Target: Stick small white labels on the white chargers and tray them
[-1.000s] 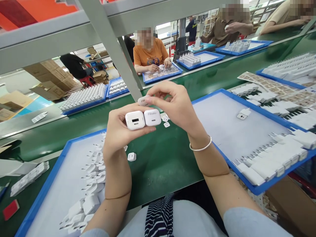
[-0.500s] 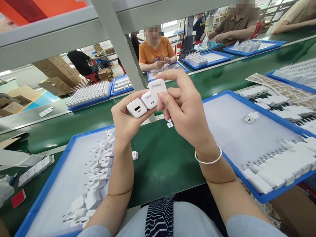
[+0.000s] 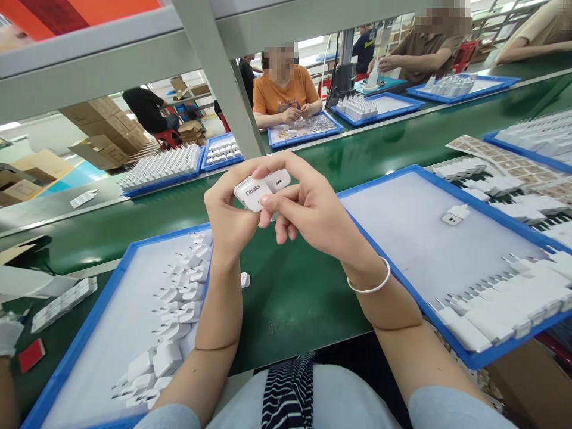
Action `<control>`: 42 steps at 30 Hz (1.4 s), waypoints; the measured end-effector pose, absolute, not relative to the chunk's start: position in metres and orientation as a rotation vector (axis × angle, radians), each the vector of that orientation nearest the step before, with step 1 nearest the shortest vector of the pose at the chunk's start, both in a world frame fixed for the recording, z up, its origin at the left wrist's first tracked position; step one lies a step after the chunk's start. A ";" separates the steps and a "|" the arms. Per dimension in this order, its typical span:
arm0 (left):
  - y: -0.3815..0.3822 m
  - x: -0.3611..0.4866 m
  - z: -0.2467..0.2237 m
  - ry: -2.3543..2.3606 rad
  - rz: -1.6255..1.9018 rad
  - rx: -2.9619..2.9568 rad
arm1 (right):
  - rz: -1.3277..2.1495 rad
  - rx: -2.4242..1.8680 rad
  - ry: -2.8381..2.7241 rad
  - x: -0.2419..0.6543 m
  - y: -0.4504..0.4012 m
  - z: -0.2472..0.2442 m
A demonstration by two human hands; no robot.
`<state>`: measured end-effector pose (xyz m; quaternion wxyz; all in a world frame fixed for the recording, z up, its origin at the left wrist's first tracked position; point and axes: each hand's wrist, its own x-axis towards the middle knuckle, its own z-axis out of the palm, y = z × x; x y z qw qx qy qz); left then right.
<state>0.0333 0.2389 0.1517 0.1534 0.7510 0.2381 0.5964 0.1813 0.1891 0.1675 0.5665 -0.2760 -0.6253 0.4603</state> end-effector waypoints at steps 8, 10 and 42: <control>0.236 0.032 0.154 0.677 1.676 2.187 | 1.101 -0.644 -1.477 0.185 0.190 0.167; 0.236 0.031 0.154 0.694 1.658 2.190 | 1.099 -0.644 -1.481 0.185 0.190 0.167; 0.238 0.033 0.152 0.575 1.706 2.372 | 1.183 -0.748 -1.549 0.196 0.188 0.172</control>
